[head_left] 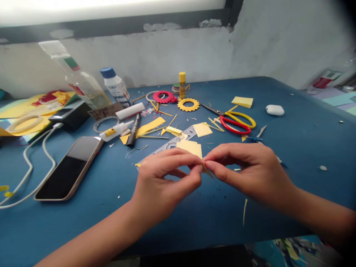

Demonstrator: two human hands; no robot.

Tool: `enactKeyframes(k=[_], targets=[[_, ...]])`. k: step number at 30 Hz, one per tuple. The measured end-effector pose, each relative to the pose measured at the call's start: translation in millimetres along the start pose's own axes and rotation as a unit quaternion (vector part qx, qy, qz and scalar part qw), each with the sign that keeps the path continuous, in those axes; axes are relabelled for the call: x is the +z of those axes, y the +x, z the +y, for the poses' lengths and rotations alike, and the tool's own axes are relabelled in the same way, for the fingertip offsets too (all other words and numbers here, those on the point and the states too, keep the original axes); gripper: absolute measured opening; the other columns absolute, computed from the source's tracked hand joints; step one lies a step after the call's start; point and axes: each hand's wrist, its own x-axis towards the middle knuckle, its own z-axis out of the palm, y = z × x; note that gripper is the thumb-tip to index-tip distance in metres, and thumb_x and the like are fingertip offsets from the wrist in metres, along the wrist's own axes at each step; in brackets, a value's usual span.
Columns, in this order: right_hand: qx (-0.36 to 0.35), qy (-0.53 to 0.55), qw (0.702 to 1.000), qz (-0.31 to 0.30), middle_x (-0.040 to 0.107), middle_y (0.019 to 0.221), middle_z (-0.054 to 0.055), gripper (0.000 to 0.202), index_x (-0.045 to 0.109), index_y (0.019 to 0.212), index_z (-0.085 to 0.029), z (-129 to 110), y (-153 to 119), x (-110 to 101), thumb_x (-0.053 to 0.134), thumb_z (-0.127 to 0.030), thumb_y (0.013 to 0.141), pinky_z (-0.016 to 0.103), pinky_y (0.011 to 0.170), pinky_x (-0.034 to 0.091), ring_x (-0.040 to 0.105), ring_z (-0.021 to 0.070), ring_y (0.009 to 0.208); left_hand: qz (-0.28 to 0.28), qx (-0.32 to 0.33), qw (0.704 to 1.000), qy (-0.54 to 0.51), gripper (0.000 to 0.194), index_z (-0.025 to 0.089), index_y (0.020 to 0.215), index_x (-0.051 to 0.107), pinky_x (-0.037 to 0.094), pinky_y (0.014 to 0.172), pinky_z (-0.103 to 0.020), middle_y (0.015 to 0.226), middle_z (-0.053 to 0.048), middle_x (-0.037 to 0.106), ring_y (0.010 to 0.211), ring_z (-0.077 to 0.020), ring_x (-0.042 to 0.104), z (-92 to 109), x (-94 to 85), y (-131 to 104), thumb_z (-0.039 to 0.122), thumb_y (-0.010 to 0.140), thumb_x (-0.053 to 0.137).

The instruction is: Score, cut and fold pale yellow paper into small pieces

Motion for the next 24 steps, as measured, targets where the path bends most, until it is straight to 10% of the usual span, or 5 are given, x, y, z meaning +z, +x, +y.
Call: enactKeyframes(k=[12, 24], targets=[[0.15, 0.236, 0.957, -0.078, 0.071, 0.074, -0.006, 0.019, 0.071, 0.08, -0.025, 6.3, 0.3, -1.7, 0.071, -0.008, 0.071, 0.012, 0.056, 0.051, 0.066, 0.009, 0.068, -0.015, -0.032, 0.999, -0.035, 0.011, 0.018, 0.076, 0.069, 0.051, 0.048, -0.01, 0.07, 0.003, 0.068, 0.062, -0.0079, 0.062, 1.7, -5.3, -1.9, 0.008, 0.072, 0.069], [0.11, 0.21, 0.966, -0.101, 0.066, 0.074, 0.0, 0.005, 0.067, 0.077, -0.02, 12.4, 1.8, -4.0, 0.067, -0.025, 0.079, 0.021, 0.054, 0.05, 0.061, 0.0115, 0.065, -0.09, -0.175, 0.974, -0.11, 0.001, 0.02, 0.076, 0.069, 0.054, 0.051, -0.018, 0.07, 0.001, 0.068, 0.059, -0.0117, 0.063, 6.2, -12.4, 3.8, 0.02, 0.074, 0.069]])
